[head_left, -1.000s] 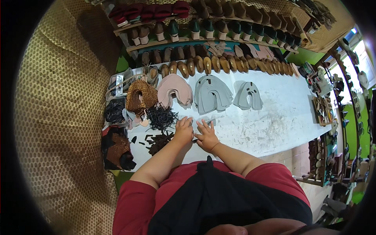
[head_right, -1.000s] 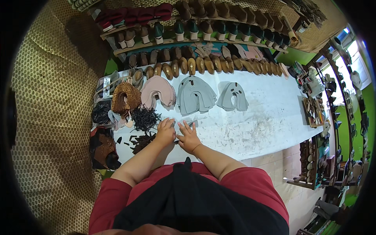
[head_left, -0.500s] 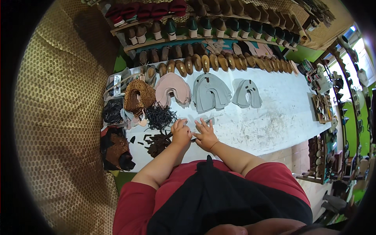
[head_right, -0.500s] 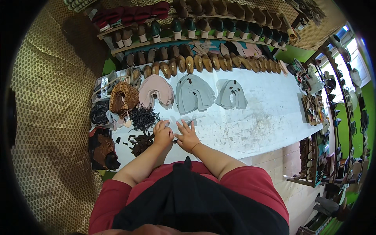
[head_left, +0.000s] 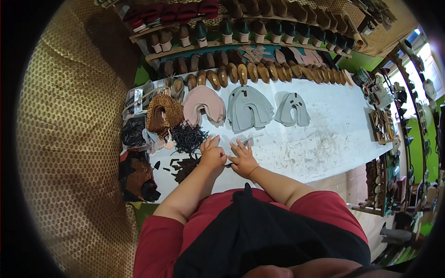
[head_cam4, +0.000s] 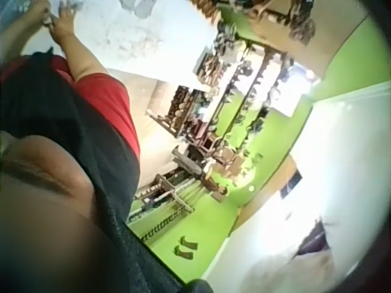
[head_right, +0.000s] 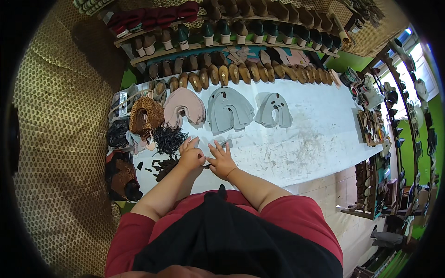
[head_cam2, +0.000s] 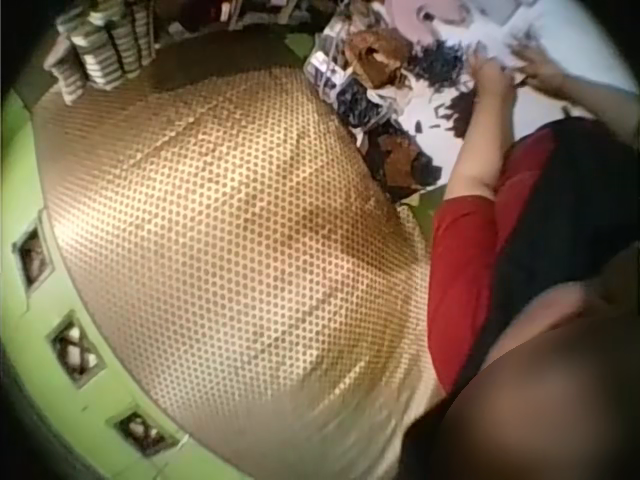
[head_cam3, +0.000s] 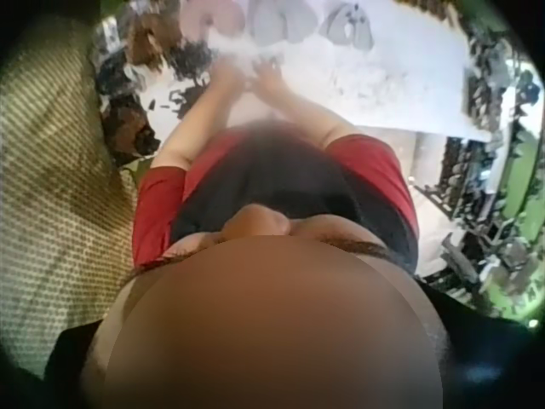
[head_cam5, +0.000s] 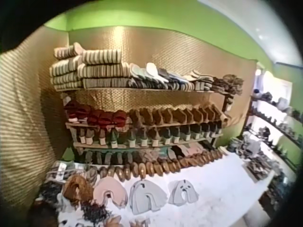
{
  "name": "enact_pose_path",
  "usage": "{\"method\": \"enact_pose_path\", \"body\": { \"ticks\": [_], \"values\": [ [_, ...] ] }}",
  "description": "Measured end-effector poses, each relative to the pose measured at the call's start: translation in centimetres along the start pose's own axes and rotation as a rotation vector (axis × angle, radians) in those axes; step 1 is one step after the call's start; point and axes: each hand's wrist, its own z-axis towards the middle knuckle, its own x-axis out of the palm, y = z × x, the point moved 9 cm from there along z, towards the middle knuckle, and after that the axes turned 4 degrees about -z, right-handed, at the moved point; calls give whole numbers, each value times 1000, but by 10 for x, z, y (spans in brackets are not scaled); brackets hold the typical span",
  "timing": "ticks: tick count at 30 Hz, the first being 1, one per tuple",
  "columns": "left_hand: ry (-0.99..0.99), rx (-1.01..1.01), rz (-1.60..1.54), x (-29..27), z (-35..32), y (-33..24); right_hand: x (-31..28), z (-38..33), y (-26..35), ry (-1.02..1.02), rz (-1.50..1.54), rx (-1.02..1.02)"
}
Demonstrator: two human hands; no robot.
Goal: Organizing and matching shoe insoles with upper components on a workbench in a shoe factory.
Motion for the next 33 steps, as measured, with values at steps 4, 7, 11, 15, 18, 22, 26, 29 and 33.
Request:
{"method": "enact_pose_path", "body": {
  "ticks": [4,7,11,15,18,22,26,29,33],
  "values": [
    [-5,42,27,7,2,1,0,1,1,20,-10,-2],
    [-20,150,77,7,5,-8,2,0,0,23,-21,0],
    [2,151,70,8,9,-9,2,1,0,28,-32,-2],
    [-15,141,6,4,11,-8,4,0,-2,42,-27,4],
    [-51,139,69,0,9,-1,6,2,-1,78,-30,21],
    [-158,100,-77,-23,6,4,10,2,-8,36,-7,78],
    [118,189,-57,-34,3,-34,6,-4,-18,-33,11,116],
    [206,216,76,-8,-8,-17,5,1,-11,-81,13,97],
    [-22,-16,60,-15,0,4,4,-2,-17,-125,35,151]
  ]
}}
